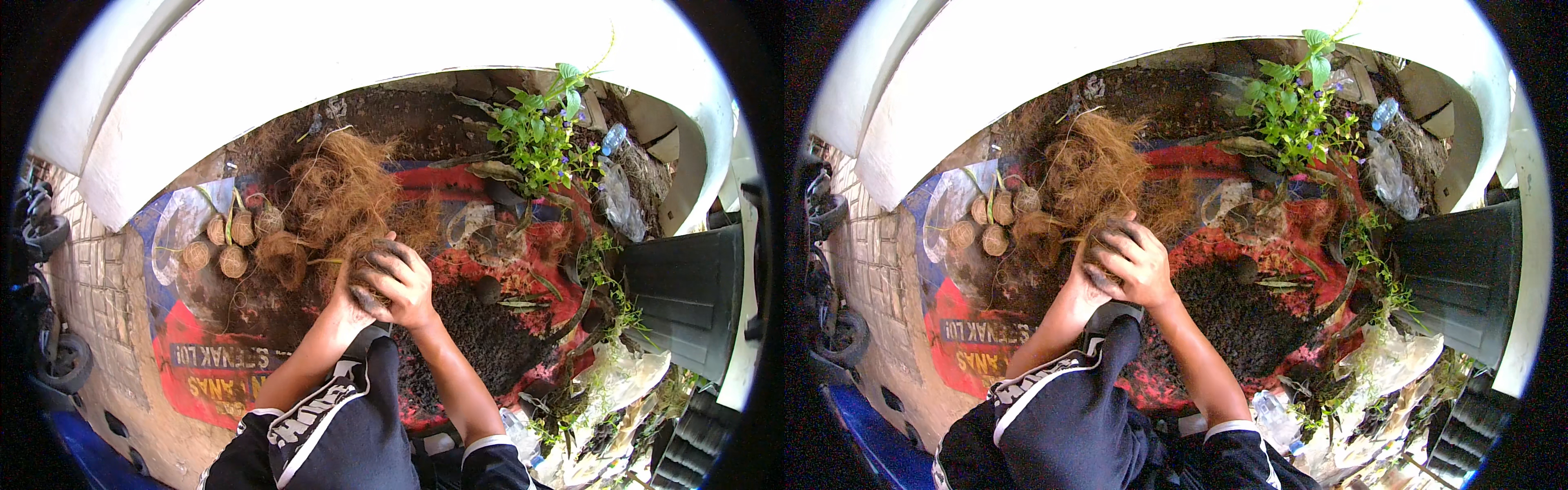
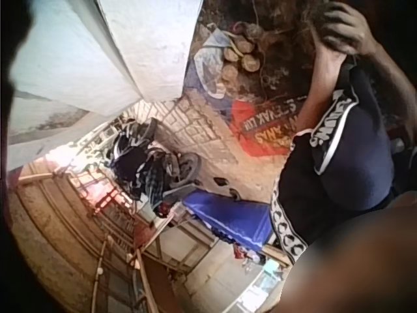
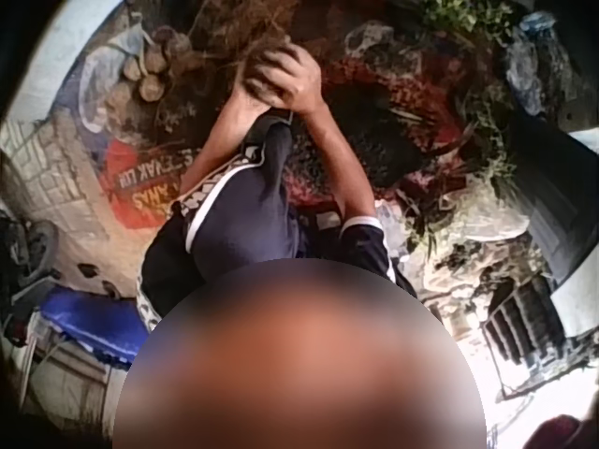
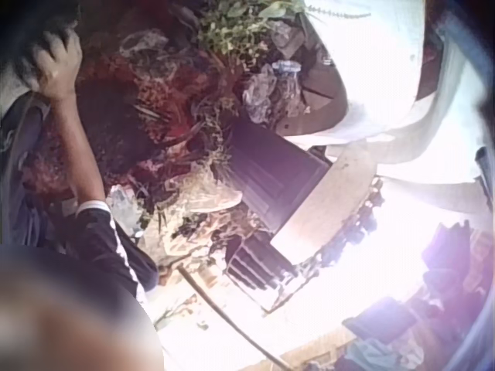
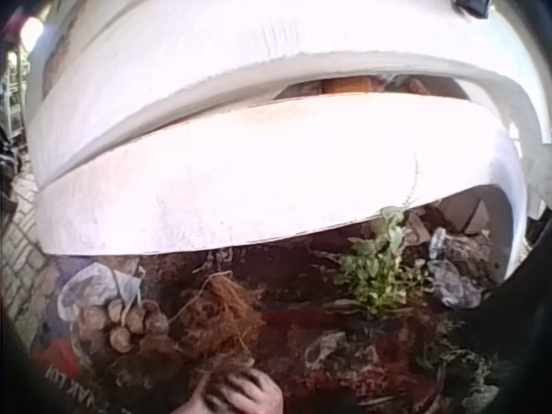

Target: The person sits on a tarp and wraps coconut husk fiber around a sprouting coconut. They repeatedly pull strands of fiber, wrap them around the sprout, and adjust the bundle by hand.

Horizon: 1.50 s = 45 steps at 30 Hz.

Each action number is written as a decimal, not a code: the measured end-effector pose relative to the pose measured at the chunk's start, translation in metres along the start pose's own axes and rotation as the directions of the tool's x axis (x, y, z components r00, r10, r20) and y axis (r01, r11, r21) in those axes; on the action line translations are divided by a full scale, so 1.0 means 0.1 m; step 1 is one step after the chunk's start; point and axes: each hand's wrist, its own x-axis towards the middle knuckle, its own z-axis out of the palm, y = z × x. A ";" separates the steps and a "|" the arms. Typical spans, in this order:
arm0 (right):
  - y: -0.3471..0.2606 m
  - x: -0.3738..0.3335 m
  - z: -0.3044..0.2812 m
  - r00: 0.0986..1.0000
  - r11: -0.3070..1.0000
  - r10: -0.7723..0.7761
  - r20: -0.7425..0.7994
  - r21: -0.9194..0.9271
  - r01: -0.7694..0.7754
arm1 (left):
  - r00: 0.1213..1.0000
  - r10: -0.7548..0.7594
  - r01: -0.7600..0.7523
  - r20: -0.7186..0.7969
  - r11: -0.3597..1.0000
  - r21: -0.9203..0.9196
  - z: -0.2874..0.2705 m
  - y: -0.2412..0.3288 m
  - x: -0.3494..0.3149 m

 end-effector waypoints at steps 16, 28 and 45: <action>-0.05 -0.18 0.25 0.915 0.912 0.390 -0.098 0.178 -0.370 | 0.945 0.225 -0.125 -0.237 0.919 0.374 -0.18 0.08 -0.05; -0.13 -0.10 0.33 0.458 0.285 0.888 0.046 0.726 -0.626 | 0.728 0.684 -0.248 0.052 0.193 0.949 0.16 -0.10 0.12; -0.05 -0.18 0.27 0.964 0.972 0.226 -0.143 0.102 -0.212 | 0.984 0.158 -0.135 -0.085 0.965 0.227 -0.07 0.05 -0.02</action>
